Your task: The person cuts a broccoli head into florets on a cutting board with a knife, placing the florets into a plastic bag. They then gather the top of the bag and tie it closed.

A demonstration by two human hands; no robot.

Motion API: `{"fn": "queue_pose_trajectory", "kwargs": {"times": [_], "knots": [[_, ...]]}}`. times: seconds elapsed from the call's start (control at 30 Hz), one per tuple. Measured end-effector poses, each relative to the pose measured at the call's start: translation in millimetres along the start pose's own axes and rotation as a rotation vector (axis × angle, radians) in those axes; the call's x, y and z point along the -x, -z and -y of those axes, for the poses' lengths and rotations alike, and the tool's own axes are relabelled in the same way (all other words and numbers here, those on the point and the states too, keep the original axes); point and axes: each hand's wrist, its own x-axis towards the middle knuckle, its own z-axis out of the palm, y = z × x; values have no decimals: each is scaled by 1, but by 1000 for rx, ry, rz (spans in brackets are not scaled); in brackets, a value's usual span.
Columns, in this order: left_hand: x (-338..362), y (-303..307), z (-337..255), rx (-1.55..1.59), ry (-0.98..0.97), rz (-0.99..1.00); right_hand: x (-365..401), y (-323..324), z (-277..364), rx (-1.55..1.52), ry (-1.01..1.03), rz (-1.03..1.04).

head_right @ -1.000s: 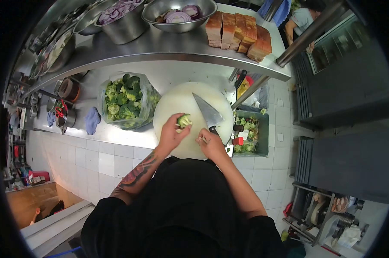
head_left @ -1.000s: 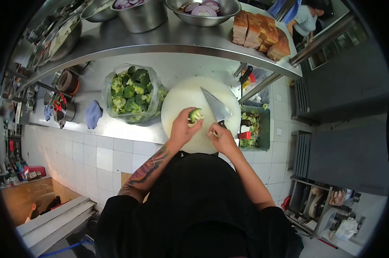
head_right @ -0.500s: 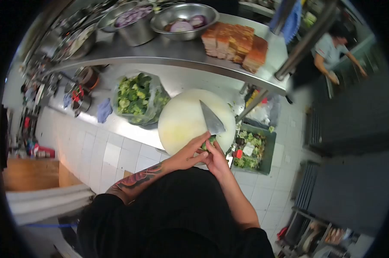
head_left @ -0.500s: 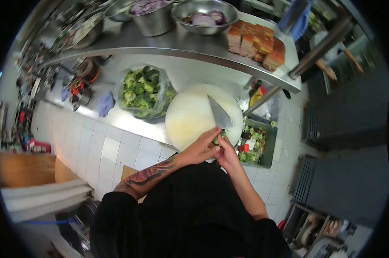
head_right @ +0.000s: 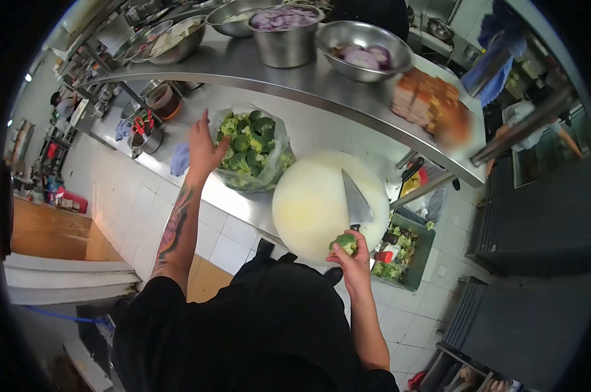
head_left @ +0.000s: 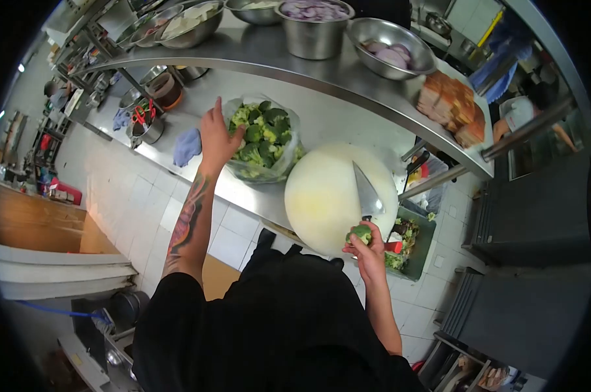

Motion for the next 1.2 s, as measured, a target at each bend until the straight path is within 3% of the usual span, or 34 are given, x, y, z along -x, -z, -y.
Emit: {"fn": "queue_pose_trajectory", "kwargs": {"times": [0.07, 0.13, 0.17, 0.23, 0.27, 0.33, 0.47, 0.57, 0.63, 0.67, 0.73, 0.77, 0.9, 1.0, 1.07, 1.17, 1.2], "knots": [[-8, -10, 30, -10, -36, 41, -4, -27, -6, 46, 28, -59], [-18, -1, 47, 340, 314, 331, -7, -61, -19, 184, 67, -131], [-15, -6, 63, 356, 318, 347, -10, -80, -28, 196, 63, -101], [-13, -16, 90, 1001, 478, 199, -20, -128, -34, 251, 82, 25], [-13, -18, 98, 1019, 478, 206, -31, -152, -34, 299, 84, 104], [-17, -4, 99, 1257, 639, 278, -65, -197, -39, 505, 355, 99], [-21, 9, 105, 1477, 695, 387, -122, -317, 1, 901, 910, -5], [-25, 20, 105, 1531, 681, 422, -177, -364, -23, 911, 868, 45], [-26, 25, 110, 1564, 677, 419, -203, -371, -43, 1485, 963, 165], [-26, 26, 113, 1592, 689, 410, -203, -370, -46, 1488, 965, 162], [-25, 29, 119, 1627, 703, 398, -182, -362, -32, 1191, 992, 223], [-23, 31, 123, 1688, 763, 389, -169, -347, -17, 1157, 1095, 158], [-15, 27, 127, 1701, 855, 380, -141, -260, 9, 1149, 1003, -468], [-8, 16, 108, 1630, 814, 344, -180, -205, -23, 871, 907, -401], [-14, 10, 100, 1610, 813, 374, -196, -211, -20, 961, 835, -367], [-65, 28, 84, 1380, 864, 401, -190, -274, 39, 73, 523, -62], [-76, 41, 76, 1366, 852, 391, -179, -293, 53, 59, 528, -47]]}}
